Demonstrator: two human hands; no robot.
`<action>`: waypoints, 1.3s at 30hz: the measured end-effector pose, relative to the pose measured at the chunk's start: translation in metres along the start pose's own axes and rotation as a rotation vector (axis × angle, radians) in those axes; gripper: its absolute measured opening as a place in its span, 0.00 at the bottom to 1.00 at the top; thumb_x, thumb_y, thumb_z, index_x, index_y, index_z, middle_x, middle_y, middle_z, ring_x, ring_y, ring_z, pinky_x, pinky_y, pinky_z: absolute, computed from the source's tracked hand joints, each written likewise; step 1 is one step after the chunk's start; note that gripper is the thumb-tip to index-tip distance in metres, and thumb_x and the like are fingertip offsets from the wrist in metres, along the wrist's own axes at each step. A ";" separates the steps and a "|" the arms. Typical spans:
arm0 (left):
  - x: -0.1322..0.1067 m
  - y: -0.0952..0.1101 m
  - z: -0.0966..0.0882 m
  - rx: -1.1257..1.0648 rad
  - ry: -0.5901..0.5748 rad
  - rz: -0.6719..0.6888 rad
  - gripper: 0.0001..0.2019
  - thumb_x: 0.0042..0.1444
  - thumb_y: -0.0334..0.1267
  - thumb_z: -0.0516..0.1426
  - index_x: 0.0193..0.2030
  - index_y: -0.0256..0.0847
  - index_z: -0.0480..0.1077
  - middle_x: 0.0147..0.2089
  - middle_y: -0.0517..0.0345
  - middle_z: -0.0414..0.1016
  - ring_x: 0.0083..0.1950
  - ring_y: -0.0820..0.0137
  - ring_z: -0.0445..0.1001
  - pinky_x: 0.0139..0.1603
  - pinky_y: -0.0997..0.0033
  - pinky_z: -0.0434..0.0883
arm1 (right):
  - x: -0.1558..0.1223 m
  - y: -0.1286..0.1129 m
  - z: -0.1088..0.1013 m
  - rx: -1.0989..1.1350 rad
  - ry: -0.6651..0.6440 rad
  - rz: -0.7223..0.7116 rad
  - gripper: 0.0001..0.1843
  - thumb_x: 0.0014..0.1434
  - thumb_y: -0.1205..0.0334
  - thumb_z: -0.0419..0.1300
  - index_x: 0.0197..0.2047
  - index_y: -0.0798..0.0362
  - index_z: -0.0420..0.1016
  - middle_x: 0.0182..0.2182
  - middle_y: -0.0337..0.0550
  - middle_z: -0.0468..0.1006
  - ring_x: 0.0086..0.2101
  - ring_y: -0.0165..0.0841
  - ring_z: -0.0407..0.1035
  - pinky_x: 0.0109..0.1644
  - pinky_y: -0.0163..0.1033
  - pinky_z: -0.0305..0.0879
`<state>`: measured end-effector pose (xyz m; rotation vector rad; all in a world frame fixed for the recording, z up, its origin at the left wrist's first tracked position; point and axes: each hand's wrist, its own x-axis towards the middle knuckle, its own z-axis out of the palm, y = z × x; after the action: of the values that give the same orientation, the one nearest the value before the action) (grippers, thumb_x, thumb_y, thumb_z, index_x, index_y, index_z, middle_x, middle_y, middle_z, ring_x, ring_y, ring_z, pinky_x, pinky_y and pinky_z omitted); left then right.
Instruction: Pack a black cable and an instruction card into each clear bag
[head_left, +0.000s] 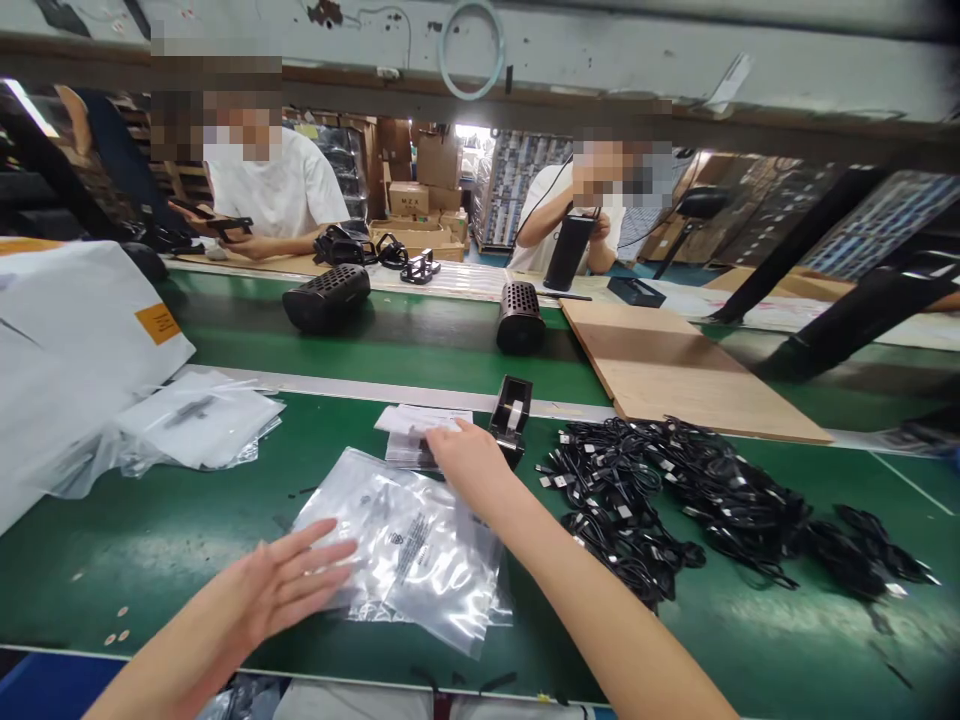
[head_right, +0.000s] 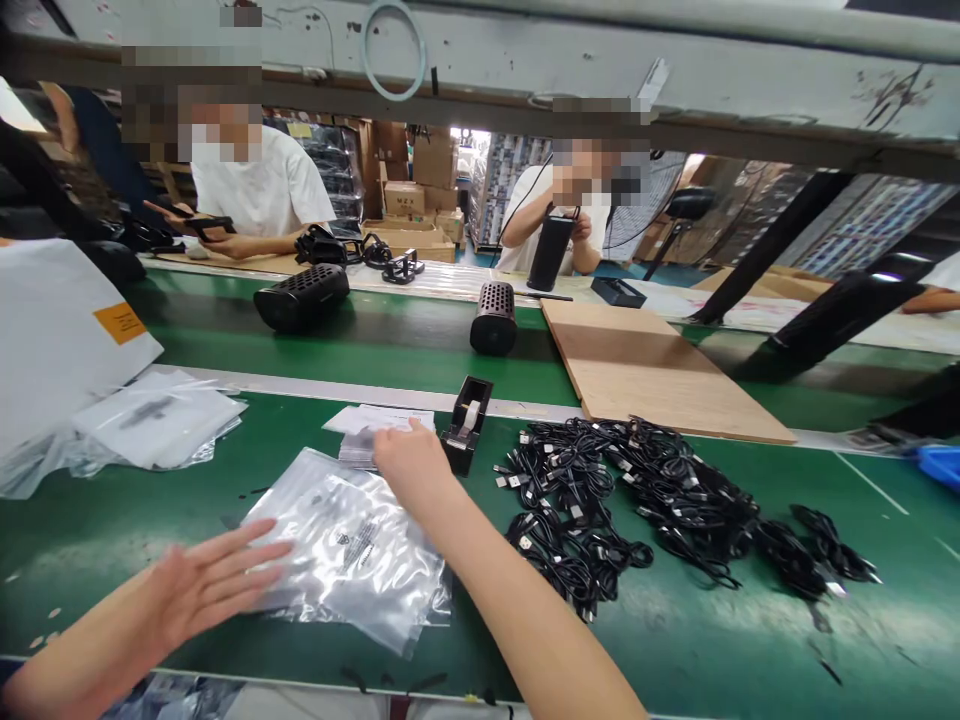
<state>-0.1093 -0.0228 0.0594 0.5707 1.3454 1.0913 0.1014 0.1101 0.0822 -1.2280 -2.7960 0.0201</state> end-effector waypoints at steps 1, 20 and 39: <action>0.007 0.007 0.017 -0.091 -0.066 -0.057 0.24 0.49 0.54 0.55 0.46 0.38 0.72 0.46 0.46 0.77 0.47 0.56 0.74 0.46 0.61 0.73 | -0.010 -0.006 -0.001 0.013 0.015 -0.065 0.13 0.55 0.79 0.51 0.41 0.60 0.71 0.36 0.49 0.78 0.38 0.33 0.72 0.58 0.40 0.53; 0.036 -0.035 0.104 1.067 -0.156 0.439 0.07 0.44 0.42 0.60 0.29 0.43 0.70 0.32 0.60 0.67 0.31 0.67 0.67 0.32 0.68 0.63 | -0.175 0.019 0.031 1.403 0.385 0.991 0.16 0.46 0.49 0.62 0.26 0.53 0.69 0.16 0.35 0.68 0.19 0.27 0.60 0.23 0.32 0.58; 0.030 -0.042 0.112 1.259 -0.174 0.567 0.16 0.59 0.41 0.45 0.26 0.41 0.69 0.31 0.58 0.66 0.31 0.68 0.69 0.31 0.70 0.65 | -0.185 -0.022 0.047 1.401 0.494 1.082 0.20 0.48 0.45 0.60 0.22 0.53 0.63 0.15 0.34 0.65 0.19 0.27 0.60 0.21 0.31 0.59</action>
<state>0.0055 0.0130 0.0315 2.0021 1.6569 0.4490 0.2061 -0.0399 0.0222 -1.5899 -0.8689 1.2120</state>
